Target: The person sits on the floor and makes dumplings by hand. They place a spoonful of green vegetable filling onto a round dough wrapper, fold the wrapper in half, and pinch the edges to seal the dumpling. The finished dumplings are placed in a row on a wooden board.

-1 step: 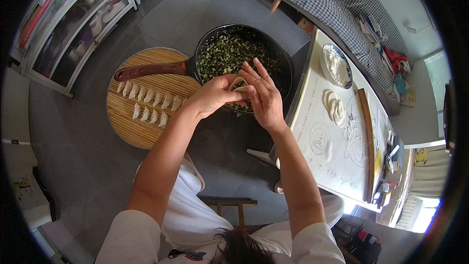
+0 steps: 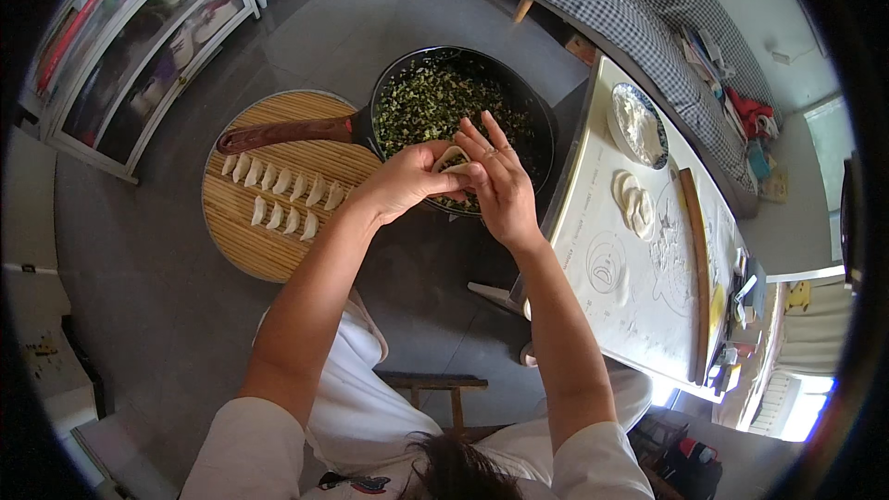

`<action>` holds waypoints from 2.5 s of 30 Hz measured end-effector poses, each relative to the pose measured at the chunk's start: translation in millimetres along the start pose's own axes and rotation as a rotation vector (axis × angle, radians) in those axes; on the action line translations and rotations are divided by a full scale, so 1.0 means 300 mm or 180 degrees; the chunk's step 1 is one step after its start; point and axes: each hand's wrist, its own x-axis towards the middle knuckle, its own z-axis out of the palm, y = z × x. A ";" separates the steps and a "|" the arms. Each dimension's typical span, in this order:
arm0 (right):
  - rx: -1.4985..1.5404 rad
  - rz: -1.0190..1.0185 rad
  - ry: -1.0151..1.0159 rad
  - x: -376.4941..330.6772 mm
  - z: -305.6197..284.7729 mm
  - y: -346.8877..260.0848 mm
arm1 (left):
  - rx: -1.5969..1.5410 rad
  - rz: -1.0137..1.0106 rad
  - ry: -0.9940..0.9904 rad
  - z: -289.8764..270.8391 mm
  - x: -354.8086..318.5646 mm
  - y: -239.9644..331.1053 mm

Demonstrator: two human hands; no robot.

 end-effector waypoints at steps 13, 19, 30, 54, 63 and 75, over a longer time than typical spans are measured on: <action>0.1100 0.0679 0.0670 -0.022 0.009 -0.024 | -0.0145 0.0119 -0.0027 0.015 -0.019 0.001; 0.1302 0.0933 0.0720 -0.008 -0.011 -0.059 | -0.0766 -0.0098 -0.0120 0.019 0.002 -0.038; 0.0805 0.0550 0.0295 0.010 -0.023 -0.067 | -0.0035 -0.0020 0.0020 0.018 -0.009 -0.023; 0.1160 0.0468 0.0111 -0.017 -0.011 -0.028 | 0.0440 0.0059 -0.0060 0.026 -0.008 -0.032; 0.0922 0.0475 0.0016 0.019 -0.014 -0.050 | 0.0593 -0.0126 0.0210 0.026 -0.009 -0.042; 0.1484 0.0621 0.0543 -0.029 -0.011 -0.035 | -0.0908 0.0082 0.0518 0.063 -0.006 -0.016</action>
